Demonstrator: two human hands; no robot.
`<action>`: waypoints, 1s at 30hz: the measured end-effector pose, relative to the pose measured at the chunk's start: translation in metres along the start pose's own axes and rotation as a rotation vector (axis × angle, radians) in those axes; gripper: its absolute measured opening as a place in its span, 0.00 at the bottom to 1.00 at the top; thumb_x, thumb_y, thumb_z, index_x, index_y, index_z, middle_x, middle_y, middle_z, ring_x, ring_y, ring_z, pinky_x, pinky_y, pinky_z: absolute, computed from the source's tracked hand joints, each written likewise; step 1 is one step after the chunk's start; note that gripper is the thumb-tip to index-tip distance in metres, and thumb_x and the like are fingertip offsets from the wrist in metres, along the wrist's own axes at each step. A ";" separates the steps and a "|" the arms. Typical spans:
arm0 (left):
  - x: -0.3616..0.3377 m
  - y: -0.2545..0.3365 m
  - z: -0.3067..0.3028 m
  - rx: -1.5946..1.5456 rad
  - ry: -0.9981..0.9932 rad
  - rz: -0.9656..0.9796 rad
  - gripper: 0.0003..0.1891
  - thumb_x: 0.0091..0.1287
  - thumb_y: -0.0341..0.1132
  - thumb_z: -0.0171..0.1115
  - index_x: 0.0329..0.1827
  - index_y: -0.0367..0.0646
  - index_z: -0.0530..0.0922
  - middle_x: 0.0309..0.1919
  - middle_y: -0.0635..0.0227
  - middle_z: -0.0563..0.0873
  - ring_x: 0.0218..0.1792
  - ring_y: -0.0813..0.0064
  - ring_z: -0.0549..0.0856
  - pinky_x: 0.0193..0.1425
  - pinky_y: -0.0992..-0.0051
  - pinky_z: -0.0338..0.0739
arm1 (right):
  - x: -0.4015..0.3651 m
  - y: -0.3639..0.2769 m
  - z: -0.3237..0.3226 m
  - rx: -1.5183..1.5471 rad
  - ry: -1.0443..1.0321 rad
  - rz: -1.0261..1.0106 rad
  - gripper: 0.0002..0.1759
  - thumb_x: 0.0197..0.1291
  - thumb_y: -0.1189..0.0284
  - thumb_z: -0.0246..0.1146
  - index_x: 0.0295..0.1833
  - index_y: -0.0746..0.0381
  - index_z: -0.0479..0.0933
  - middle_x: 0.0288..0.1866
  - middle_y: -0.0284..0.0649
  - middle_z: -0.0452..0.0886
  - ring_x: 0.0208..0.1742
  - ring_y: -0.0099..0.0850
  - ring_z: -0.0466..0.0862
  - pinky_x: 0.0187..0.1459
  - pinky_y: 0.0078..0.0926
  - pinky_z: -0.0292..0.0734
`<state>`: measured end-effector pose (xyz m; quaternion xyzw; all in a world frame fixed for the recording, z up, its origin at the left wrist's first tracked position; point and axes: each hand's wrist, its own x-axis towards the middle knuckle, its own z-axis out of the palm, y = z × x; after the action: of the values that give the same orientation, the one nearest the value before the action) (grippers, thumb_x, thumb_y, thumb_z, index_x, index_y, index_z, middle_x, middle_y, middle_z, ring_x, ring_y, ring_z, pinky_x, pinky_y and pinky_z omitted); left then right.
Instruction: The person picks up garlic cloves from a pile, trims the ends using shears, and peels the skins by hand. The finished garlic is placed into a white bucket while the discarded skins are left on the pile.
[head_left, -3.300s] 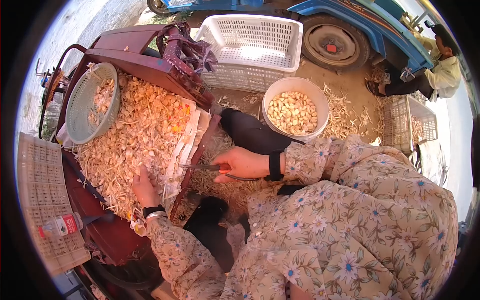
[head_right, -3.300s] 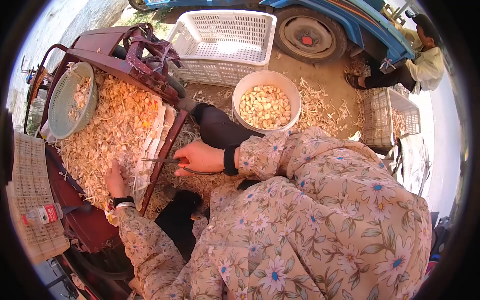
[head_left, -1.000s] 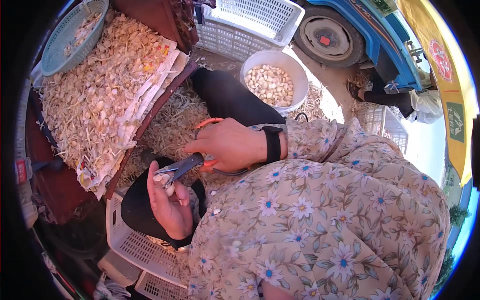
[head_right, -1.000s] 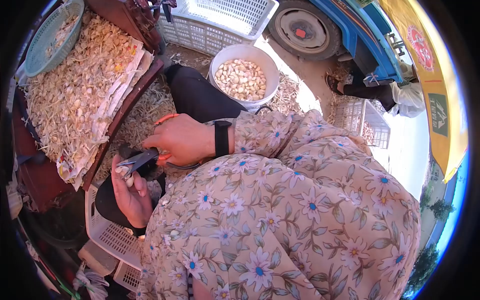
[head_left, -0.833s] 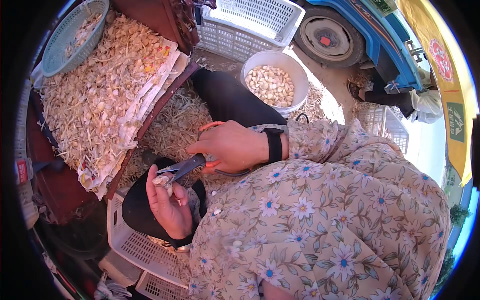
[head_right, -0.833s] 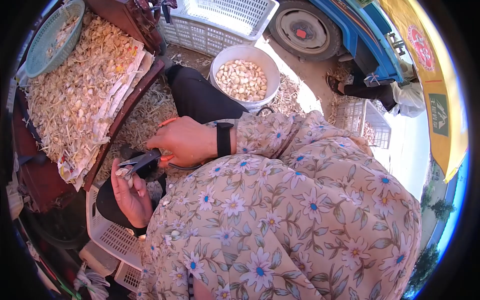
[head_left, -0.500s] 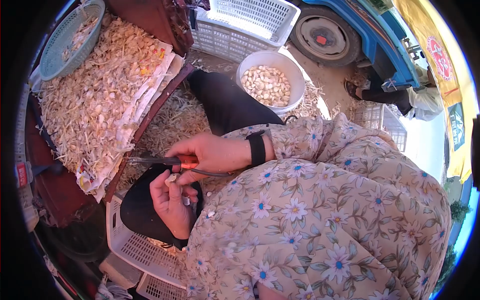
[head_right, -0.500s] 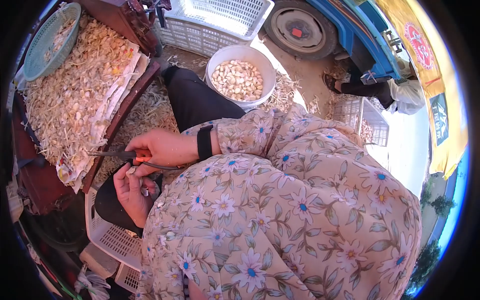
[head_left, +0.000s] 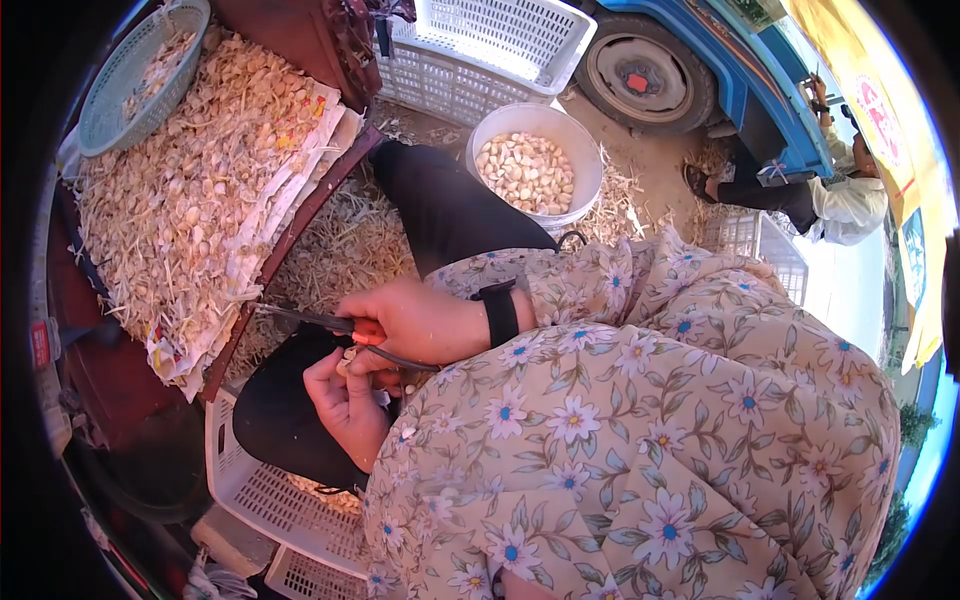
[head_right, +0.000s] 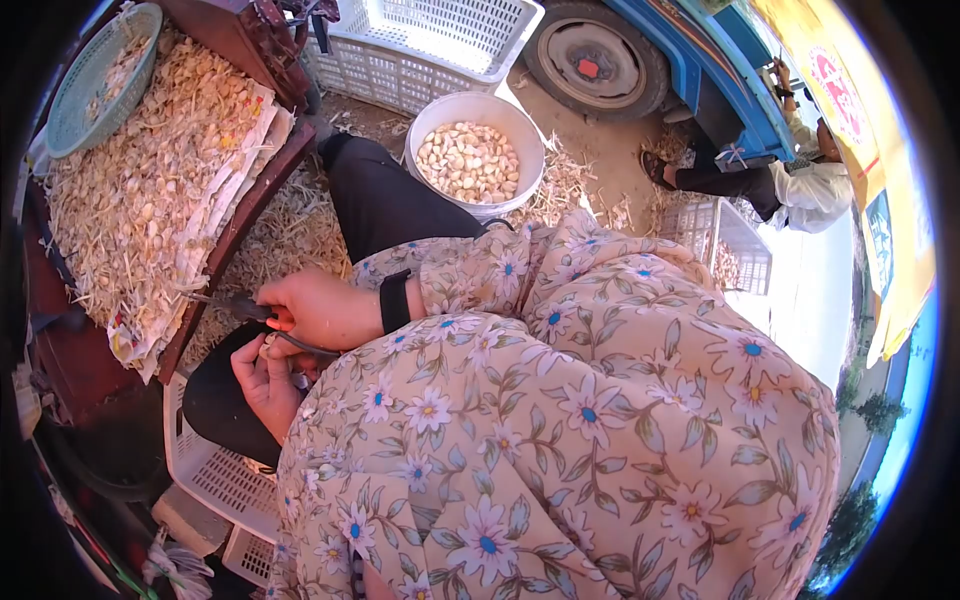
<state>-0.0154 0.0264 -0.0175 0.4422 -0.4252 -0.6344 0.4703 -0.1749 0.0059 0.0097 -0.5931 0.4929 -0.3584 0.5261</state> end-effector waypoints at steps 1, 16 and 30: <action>0.000 -0.002 -0.002 -0.004 -0.007 0.009 0.11 0.68 0.30 0.54 0.50 0.40 0.65 0.33 0.64 0.78 0.25 0.79 0.76 0.27 0.81 0.72 | 0.001 0.001 0.001 0.030 -0.017 0.026 0.16 0.49 0.69 0.69 0.41 0.63 0.72 0.26 0.44 0.79 0.26 0.31 0.80 0.29 0.28 0.72; -0.015 0.013 -0.034 -0.538 0.105 -0.240 0.08 0.67 0.31 0.53 0.46 0.43 0.67 0.29 0.67 0.80 0.26 0.79 0.81 0.26 0.83 0.74 | 0.025 -0.031 0.028 -0.405 -0.321 -0.613 0.25 0.45 0.72 0.67 0.53 0.55 0.73 0.34 0.38 0.79 0.35 0.37 0.80 0.42 0.34 0.76; -0.054 0.038 -0.081 -1.008 0.397 -0.227 0.07 0.68 0.32 0.53 0.45 0.40 0.71 0.44 0.57 0.79 0.34 0.76 0.79 0.35 0.80 0.76 | 0.039 -0.061 0.064 -0.399 -0.317 -1.011 0.27 0.38 0.67 0.72 0.49 0.55 0.74 0.33 0.34 0.77 0.32 0.34 0.79 0.51 0.38 0.74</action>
<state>0.0796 0.0614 0.0071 0.3163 0.0783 -0.7106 0.6236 -0.0918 -0.0164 0.0537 -0.8900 0.1208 -0.3721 0.2344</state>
